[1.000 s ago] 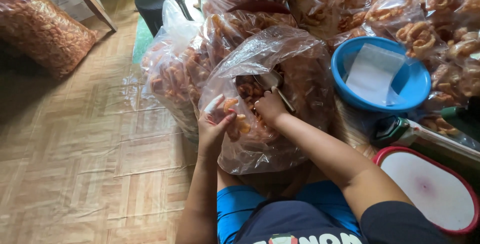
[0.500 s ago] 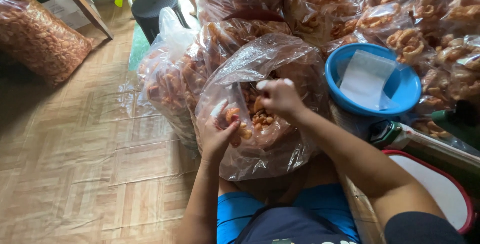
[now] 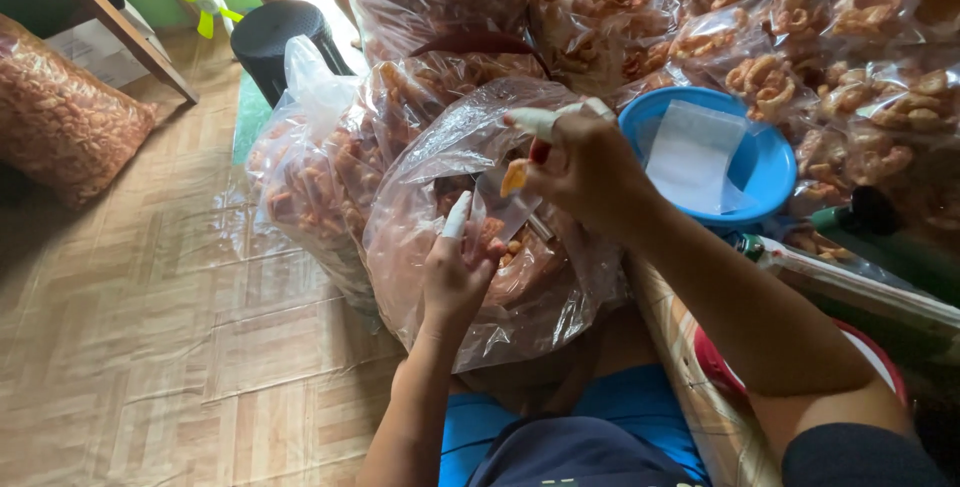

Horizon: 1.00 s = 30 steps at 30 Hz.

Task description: Scooping snacks from a large bag into small plastic bags and sealing them with a heat sealer.

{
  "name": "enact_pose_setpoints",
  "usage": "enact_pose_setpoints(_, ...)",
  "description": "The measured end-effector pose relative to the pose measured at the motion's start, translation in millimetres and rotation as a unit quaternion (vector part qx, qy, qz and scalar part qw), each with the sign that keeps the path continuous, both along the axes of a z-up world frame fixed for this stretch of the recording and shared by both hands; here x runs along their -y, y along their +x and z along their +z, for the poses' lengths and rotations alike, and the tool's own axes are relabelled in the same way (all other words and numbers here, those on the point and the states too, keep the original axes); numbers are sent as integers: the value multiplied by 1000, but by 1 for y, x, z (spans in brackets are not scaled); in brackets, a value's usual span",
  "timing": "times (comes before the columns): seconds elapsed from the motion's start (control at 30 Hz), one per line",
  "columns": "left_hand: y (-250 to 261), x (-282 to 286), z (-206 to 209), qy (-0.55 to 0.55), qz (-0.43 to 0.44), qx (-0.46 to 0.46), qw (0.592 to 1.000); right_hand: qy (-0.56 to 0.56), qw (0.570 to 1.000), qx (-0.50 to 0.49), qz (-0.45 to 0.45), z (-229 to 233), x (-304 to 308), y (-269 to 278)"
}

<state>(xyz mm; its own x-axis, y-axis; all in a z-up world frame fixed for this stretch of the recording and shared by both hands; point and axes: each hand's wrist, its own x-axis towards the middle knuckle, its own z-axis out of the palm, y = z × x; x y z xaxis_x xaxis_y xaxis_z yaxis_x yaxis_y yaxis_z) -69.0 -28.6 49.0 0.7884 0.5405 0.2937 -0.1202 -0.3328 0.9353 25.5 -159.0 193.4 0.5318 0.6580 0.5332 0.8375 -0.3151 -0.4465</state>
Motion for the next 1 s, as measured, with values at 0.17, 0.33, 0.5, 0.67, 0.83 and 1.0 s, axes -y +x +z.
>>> enact_pose_setpoints(0.17,1,3,-10,156,66,8,986,-79,980,118,-143,-47,-17,4)
enact_pose_setpoints(0.33,-2,2,-12,187,90,54,977,-215,974,4,-75,-76,-27,13)
enact_pose_setpoints(0.5,-13,-1,20,15,82,102,991,6,999,43,-6,-34,-24,-12)
enact_pose_setpoints(0.67,-19,-25,6,-133,96,193,967,58,986,118,-105,-123,-30,47)
enact_pose_setpoints(0.83,-21,-42,-25,-257,35,165,951,-324,945,38,-14,-187,-42,47)
enact_pose_setpoints(1.0,-26,-33,-9,-261,37,155,952,-250,944,-175,-124,-238,-66,61)
